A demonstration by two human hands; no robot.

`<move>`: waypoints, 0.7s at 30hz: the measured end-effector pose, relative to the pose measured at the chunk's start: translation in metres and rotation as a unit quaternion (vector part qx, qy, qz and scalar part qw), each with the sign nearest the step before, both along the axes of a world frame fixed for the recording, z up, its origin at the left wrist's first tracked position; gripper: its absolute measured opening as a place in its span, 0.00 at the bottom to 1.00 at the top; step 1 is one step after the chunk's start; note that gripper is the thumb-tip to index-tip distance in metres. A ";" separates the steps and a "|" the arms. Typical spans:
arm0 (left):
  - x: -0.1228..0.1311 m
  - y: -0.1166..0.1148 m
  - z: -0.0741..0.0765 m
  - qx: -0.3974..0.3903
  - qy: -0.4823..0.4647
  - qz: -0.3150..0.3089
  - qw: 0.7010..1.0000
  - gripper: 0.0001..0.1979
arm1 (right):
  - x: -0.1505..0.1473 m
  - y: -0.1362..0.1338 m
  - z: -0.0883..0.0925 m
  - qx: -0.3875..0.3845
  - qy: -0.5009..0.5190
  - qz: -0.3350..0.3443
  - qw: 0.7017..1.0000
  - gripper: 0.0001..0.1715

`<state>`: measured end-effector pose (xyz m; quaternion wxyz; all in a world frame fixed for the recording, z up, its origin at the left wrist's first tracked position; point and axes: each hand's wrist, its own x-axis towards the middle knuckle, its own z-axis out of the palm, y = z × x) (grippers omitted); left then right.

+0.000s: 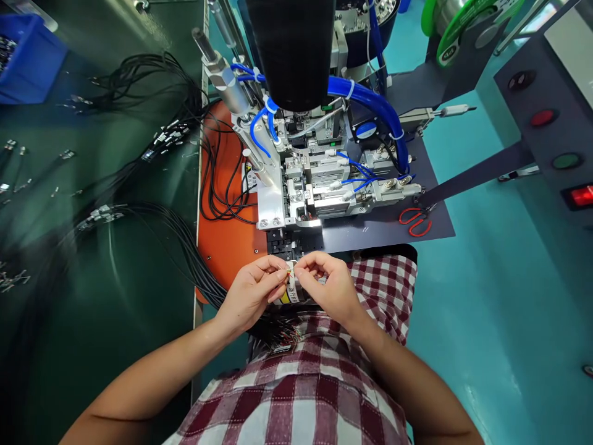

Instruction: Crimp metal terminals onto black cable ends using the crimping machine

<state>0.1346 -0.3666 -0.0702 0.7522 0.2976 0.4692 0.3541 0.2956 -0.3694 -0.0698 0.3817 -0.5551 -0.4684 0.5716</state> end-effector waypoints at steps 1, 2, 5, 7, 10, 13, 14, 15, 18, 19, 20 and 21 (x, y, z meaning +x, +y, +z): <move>0.000 0.000 0.000 -0.001 0.000 0.000 1.000 0.13 | 0.000 0.000 0.000 0.000 0.001 0.006 1.000 0.05; -0.001 0.000 -0.001 -0.001 0.002 -0.002 1.000 0.13 | 0.001 0.001 0.001 0.001 0.001 0.014 1.000 0.06; -0.002 -0.002 -0.002 0.001 0.006 -0.013 1.000 0.13 | 0.004 0.002 0.001 0.021 -0.023 0.038 0.999 0.06; -0.003 -0.003 -0.003 0.008 0.006 -0.022 1.000 0.12 | 0.006 0.003 0.002 0.048 -0.047 0.058 0.996 0.06; -0.003 -0.003 -0.003 0.018 0.003 -0.031 0.999 0.11 | 0.009 0.001 0.002 0.115 -0.100 0.089 0.984 0.07; -0.003 -0.003 -0.004 0.021 0.008 -0.025 0.999 0.12 | 0.008 -0.004 0.003 0.244 -0.233 0.104 0.936 0.07; -0.003 -0.003 -0.003 0.022 0.011 -0.022 0.999 0.12 | 0.008 -0.005 0.004 0.289 -0.284 0.112 0.908 0.06; -0.002 -0.002 -0.003 0.024 0.014 -0.022 0.999 0.12 | 0.008 -0.007 0.006 0.327 -0.328 0.123 0.878 0.07; -0.001 -0.002 0.001 0.034 0.027 -0.030 0.999 0.13 | 0.009 -0.006 0.013 0.372 -0.399 0.162 0.822 0.08; -0.001 -0.001 0.003 0.037 0.031 -0.037 0.998 0.13 | 0.010 -0.005 0.016 0.369 -0.406 0.173 0.818 0.09; -0.001 -0.001 0.005 0.038 0.036 -0.043 0.998 0.13 | 0.011 -0.002 0.019 0.361 -0.407 0.183 0.819 0.09; -0.001 -0.001 0.006 0.038 0.039 -0.049 0.997 0.13 | 0.012 0.000 0.022 0.348 -0.402 0.192 0.824 0.09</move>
